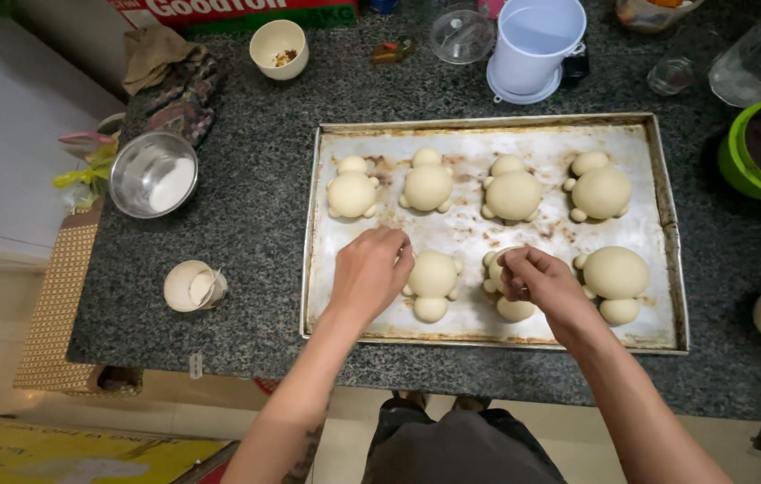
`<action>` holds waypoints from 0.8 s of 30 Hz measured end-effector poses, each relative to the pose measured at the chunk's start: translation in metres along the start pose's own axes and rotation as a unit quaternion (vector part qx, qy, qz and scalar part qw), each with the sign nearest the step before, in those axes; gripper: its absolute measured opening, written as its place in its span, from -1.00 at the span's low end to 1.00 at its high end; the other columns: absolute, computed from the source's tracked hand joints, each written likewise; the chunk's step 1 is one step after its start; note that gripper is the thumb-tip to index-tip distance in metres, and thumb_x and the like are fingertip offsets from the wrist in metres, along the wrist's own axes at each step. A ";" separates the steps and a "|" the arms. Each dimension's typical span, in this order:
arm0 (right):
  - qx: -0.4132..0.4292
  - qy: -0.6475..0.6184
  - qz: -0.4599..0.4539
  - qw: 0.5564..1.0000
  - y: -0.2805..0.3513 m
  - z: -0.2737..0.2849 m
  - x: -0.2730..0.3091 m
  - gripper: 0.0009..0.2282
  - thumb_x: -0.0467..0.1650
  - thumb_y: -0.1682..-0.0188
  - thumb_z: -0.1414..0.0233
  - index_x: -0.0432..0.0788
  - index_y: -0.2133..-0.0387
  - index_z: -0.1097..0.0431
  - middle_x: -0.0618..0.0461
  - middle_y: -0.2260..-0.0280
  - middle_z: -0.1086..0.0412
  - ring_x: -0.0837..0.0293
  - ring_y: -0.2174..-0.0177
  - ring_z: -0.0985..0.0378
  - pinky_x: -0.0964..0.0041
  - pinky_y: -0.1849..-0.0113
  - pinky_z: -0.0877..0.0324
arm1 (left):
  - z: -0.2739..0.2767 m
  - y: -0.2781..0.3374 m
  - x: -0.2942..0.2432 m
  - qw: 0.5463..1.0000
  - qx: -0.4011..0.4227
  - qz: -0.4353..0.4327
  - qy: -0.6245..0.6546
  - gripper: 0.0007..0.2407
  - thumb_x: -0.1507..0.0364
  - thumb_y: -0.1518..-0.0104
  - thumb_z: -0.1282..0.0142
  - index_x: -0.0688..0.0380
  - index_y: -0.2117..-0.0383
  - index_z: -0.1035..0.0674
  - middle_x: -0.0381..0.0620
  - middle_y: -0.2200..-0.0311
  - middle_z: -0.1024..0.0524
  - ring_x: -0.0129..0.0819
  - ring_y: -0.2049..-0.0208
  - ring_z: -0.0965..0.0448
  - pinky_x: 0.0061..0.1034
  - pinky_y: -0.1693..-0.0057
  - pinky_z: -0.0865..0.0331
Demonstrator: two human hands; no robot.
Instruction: Decorating bear-shaped bread dough with small pieces for eyes on a baking tray.
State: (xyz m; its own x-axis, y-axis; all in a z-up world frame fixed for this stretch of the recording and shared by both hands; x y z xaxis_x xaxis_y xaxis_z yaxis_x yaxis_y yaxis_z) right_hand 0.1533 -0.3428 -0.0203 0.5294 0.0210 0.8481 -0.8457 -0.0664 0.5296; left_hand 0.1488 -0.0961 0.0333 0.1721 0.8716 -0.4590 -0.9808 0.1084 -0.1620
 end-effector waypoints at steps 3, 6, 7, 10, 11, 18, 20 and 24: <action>0.000 0.013 0.000 1.000 -0.007 0.011 -0.007 -0.80 -0.38 -0.13 -0.05 -0.35 0.27 -0.48 -0.08 0.51 -0.28 0.11 0.48 -0.38 0.13 0.32 -0.46 | -0.014 -0.008 0.001 1.000 0.022 -0.003 -0.010 -0.90 0.35 -0.15 -0.06 0.02 0.43 -0.59 -0.13 0.54 -0.49 -0.12 0.35 -0.62 -0.26 0.22 -0.52; -0.006 0.008 -0.009 1.000 -0.009 0.017 -0.011 -0.82 -0.37 -0.12 -0.05 -0.31 0.27 -0.47 -0.01 0.54 -0.22 0.12 0.48 -0.41 0.22 0.32 -0.44 | -0.026 -0.013 0.007 0.999 0.044 0.011 -0.011 -0.90 0.37 -0.15 -0.04 0.05 0.42 -0.59 -0.09 0.52 -0.49 -0.10 0.32 -0.63 -0.24 0.19 -0.53; -0.006 0.008 -0.009 1.000 -0.009 0.017 -0.011 -0.82 -0.37 -0.12 -0.05 -0.31 0.27 -0.47 -0.01 0.54 -0.22 0.12 0.48 -0.41 0.22 0.32 -0.44 | -0.027 -0.014 0.008 0.999 0.044 0.011 -0.012 -0.90 0.37 -0.15 -0.04 0.05 0.42 -0.59 -0.09 0.52 -0.49 -0.10 0.32 -0.63 -0.24 0.19 -0.53; -0.015 0.013 -0.014 1.000 -0.011 0.023 -0.014 -0.83 -0.39 -0.11 -0.05 -0.32 0.26 -0.47 -0.04 0.53 -0.24 0.11 0.47 -0.42 0.16 0.29 -0.47 | -0.034 -0.016 0.011 0.998 0.064 0.020 -0.014 -0.89 0.36 -0.16 -0.04 0.05 0.41 -0.58 -0.11 0.50 -0.50 -0.12 0.31 -0.63 -0.25 0.17 -0.53; -0.014 0.013 -0.014 1.000 -0.013 0.024 -0.016 -0.83 -0.39 -0.10 -0.05 -0.31 0.26 -0.48 -0.04 0.53 -0.26 0.11 0.47 -0.44 0.16 0.30 -0.47 | -0.036 -0.016 0.012 0.997 0.071 0.025 -0.014 -0.88 0.35 -0.16 -0.04 0.05 0.42 -0.58 -0.10 0.50 -0.50 -0.11 0.30 -0.63 -0.24 0.17 -0.54; -0.011 0.003 -0.018 1.000 -0.015 0.026 -0.018 -0.82 -0.37 -0.10 -0.05 -0.29 0.26 -0.48 -0.01 0.54 -0.26 0.12 0.47 -0.46 0.21 0.30 -0.47 | -0.045 -0.020 0.011 0.994 0.102 0.024 -0.025 -0.86 0.35 -0.17 -0.02 0.07 0.43 -0.58 -0.07 0.48 -0.51 -0.07 0.28 -0.63 -0.21 0.15 -0.54; -0.014 0.003 -0.019 1.000 -0.011 0.025 -0.014 -0.82 -0.37 -0.10 -0.05 -0.29 0.26 -0.48 -0.02 0.53 -0.27 0.12 0.47 -0.45 0.20 0.30 -0.47 | -0.053 -0.019 0.015 0.993 0.109 0.026 -0.029 -0.86 0.35 -0.16 -0.02 0.07 0.43 -0.59 -0.07 0.49 -0.51 -0.06 0.28 -0.63 -0.20 0.15 -0.54; -0.021 0.009 -0.020 1.000 -0.007 0.027 -0.011 -0.81 -0.37 -0.11 -0.04 -0.31 0.25 -0.47 -0.02 0.51 -0.28 0.12 0.46 -0.45 0.20 0.29 -0.48 | -0.075 -0.015 0.026 0.990 0.136 0.029 -0.024 -0.85 0.33 -0.16 -0.03 0.07 0.45 -0.59 -0.04 0.49 -0.53 -0.02 0.28 -0.64 -0.14 0.15 -0.54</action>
State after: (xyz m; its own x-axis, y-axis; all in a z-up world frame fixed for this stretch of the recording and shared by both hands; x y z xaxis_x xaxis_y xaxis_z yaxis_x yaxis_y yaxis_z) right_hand 0.1553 -0.3692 -0.0340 0.5615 0.0416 0.8264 -0.8264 -0.0231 0.5627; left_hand 0.1752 -0.1111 -0.0412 0.1173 0.9009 -0.4179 -0.9784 0.1770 0.1067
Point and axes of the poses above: each hand's wrist, its own y-axis away from the middle knuckle, its own z-axis out of the back of the hand, x = y × z, the point moved 8 cm from there along -y, towards the middle knuckle
